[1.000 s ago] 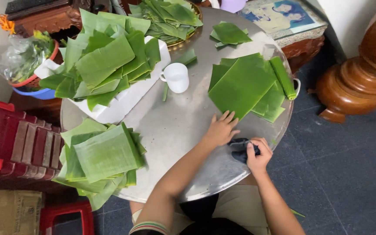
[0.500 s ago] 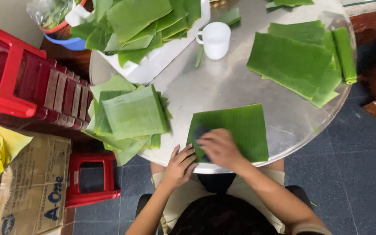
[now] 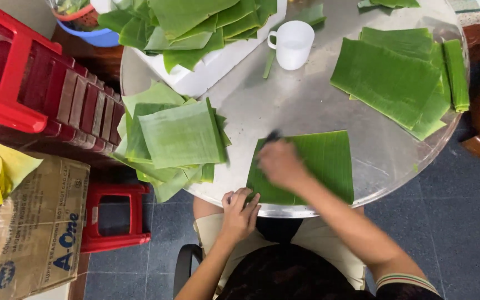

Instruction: Cleaning banana leaves by wiping them with a cloth and stacking them on a table.

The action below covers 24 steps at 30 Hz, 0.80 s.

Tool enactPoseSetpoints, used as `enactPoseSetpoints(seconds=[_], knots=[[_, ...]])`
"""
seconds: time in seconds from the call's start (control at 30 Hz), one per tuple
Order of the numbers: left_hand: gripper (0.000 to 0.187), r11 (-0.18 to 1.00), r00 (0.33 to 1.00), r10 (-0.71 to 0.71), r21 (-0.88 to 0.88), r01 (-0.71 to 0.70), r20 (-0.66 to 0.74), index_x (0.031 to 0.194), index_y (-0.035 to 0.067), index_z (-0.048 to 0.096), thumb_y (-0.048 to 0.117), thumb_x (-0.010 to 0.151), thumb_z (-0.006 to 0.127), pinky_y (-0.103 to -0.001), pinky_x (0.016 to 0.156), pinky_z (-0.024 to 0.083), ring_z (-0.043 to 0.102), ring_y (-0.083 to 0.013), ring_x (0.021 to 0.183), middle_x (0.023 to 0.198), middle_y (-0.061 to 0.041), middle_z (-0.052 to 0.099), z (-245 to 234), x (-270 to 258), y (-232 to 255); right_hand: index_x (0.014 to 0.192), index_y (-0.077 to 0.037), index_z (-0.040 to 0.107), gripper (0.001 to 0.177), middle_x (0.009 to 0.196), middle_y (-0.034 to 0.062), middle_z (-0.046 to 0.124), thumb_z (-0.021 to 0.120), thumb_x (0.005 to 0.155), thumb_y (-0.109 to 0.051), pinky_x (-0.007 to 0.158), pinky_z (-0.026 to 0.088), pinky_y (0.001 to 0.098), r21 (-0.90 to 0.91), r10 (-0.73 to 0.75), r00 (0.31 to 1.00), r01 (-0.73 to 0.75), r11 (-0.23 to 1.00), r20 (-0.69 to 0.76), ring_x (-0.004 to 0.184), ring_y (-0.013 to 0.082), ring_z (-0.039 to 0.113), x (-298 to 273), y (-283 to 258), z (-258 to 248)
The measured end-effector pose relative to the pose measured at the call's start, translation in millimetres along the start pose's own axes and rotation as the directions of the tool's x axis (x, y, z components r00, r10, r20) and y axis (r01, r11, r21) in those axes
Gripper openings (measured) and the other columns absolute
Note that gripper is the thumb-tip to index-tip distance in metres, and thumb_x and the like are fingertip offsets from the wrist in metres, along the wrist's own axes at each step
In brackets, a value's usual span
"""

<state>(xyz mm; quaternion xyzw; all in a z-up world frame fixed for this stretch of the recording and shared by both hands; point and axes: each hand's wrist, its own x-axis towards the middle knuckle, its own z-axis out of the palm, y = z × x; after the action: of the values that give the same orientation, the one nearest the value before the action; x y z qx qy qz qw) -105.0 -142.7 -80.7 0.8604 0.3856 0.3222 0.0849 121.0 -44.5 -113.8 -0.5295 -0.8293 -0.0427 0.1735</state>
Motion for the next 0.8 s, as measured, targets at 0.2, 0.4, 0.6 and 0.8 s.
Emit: enactPoseSetpoints(seconds=[0.2, 0.4, 0.6, 0.8], knots=[[0.031, 1.0, 1.0, -0.001, 0.016, 0.002, -0.005, 0.127, 0.012, 0.07, 0.022, 0.098, 0.065, -0.051, 0.104, 0.032, 0.06, -0.0239, 0.127, 0.124, -0.006, 0.067, -12, -2, 11, 0.108, -0.019, 0.076, 0.018, 0.111, 0.0012, 0.065, 0.064, 0.096, -0.026, 0.077, 0.044, 0.0392, 0.113, -0.012, 0.986, 0.031, 0.993, -0.166, 0.105, 0.0262, 0.059, 12, -4, -24], [0.029, 0.994, 0.999, -0.019, -0.107, 0.015, -0.03, 0.126, 0.005, 0.067, 0.008, 0.098, 0.06, -0.046, 0.109, 0.032, 0.06, -0.0268, 0.131, 0.134, -0.012, 0.067, -26, 2, 15, 0.129, -0.013, 0.06, 0.033, 0.144, 0.011, 0.043, 0.046, 0.102, -0.025, 0.112, 0.044, 0.0508, 0.351, 0.6, 0.49, -0.872, 0.342, 0.632, 0.139, 0.0275, 0.037, 75, -59, -180], [0.052, 0.986, 0.994, -0.072, -0.142, 0.084, 0.088, 0.151, 0.0, 0.041, 0.01, 0.101, 0.052, -0.047, 0.114, 0.029, 0.06, -0.0257, 0.132, 0.143, -0.017, 0.062, -28, -6, 5, 0.127, -0.012, 0.069, 0.038, 0.131, 0.0055, 0.068, 0.072, 0.089, -0.012, 0.093, 0.048, 0.0451, 0.284, -0.086, 0.942, -0.01, 0.959, 0.324, 0.117, 0.0303, 0.055, -7, -70, -69], [0.036, 0.986, 0.997, -0.047, -0.157, 0.057, 0.068, 0.134, 0.003, 0.061, 0.008, 0.099, 0.059, -0.05, 0.115, 0.026, 0.059, -0.0259, 0.134, 0.136, -0.012, 0.068, -40, 5, 14, 0.123, -0.009, 0.075, 0.03, 0.119, 0.0091, 0.063, 0.07, 0.096, -0.021, 0.08, 0.046, 0.0483, -0.015, 0.417, 0.853, -0.443, 0.896, -0.313, 0.102, 0.0355, 0.055, -27, 58, -65]])
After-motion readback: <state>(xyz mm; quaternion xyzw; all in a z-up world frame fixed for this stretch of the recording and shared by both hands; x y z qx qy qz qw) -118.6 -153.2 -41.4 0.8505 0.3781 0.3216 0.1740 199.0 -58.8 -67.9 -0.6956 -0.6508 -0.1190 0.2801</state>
